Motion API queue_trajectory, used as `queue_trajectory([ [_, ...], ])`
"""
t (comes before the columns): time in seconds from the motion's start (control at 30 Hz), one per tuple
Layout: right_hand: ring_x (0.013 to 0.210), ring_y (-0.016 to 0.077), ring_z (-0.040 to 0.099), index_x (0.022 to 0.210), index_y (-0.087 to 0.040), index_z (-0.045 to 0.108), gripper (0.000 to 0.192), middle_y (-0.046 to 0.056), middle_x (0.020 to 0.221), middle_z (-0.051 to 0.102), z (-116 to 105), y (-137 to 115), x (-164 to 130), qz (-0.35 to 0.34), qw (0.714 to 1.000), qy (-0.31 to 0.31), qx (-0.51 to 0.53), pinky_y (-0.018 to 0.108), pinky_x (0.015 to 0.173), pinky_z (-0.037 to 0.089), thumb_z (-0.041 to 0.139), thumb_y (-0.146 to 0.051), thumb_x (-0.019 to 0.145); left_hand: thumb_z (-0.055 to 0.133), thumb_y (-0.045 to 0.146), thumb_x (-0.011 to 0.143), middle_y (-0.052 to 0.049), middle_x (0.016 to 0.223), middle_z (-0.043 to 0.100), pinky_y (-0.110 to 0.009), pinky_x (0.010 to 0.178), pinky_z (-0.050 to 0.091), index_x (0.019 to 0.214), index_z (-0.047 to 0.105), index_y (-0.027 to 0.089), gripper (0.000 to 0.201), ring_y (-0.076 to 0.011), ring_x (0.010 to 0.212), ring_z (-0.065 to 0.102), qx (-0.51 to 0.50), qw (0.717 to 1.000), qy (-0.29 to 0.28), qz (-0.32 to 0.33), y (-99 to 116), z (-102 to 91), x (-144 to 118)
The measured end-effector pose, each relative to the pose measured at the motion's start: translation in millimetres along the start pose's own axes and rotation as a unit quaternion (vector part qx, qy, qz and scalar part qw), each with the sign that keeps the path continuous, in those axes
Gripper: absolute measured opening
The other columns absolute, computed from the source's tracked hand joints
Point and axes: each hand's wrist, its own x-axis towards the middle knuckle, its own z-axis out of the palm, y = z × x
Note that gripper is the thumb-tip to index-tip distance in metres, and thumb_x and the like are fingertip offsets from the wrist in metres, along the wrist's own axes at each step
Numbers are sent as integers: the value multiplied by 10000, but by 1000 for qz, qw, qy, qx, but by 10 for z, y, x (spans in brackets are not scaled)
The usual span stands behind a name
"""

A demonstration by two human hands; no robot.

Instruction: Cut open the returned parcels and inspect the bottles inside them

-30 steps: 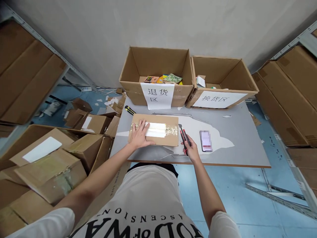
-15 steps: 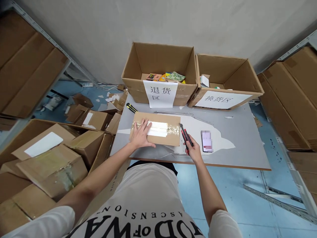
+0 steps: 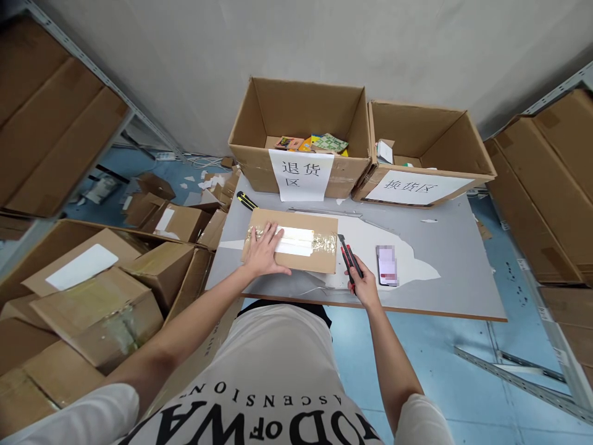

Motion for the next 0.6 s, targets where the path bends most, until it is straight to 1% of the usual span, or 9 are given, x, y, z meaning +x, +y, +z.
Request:
queue_trajectory([
  [0.23,388,73,473,1403,-228,382,732,1,767,592,-66,-43,-33,10,999,-17,-27,223,322,378,584,-547,776,631,793,488,-204,1503,251,-618,1103,-15,1427,315,129,1193,-417,1397,144,-7,1000,-5,-3,9,-6,-2],
  [0.43,366,68,451,1393,-231,405,703,-34,680,541,-223,-120,34,20,996,-63,-67,212,312,359,587,-522,780,619,797,497,-194,1508,247,-615,1104,-16,1421,325,132,1176,-417,1394,155,-11,1000,-11,-2,2,10,6],
  [0.6,357,63,432,1405,-225,388,725,-37,663,527,-335,-101,50,32,992,-90,-84,203,302,342,588,-529,778,626,783,507,-196,1508,246,-619,1100,-2,1410,334,137,1148,-423,1390,162,-17,1000,-11,-14,-6,37,21],
])
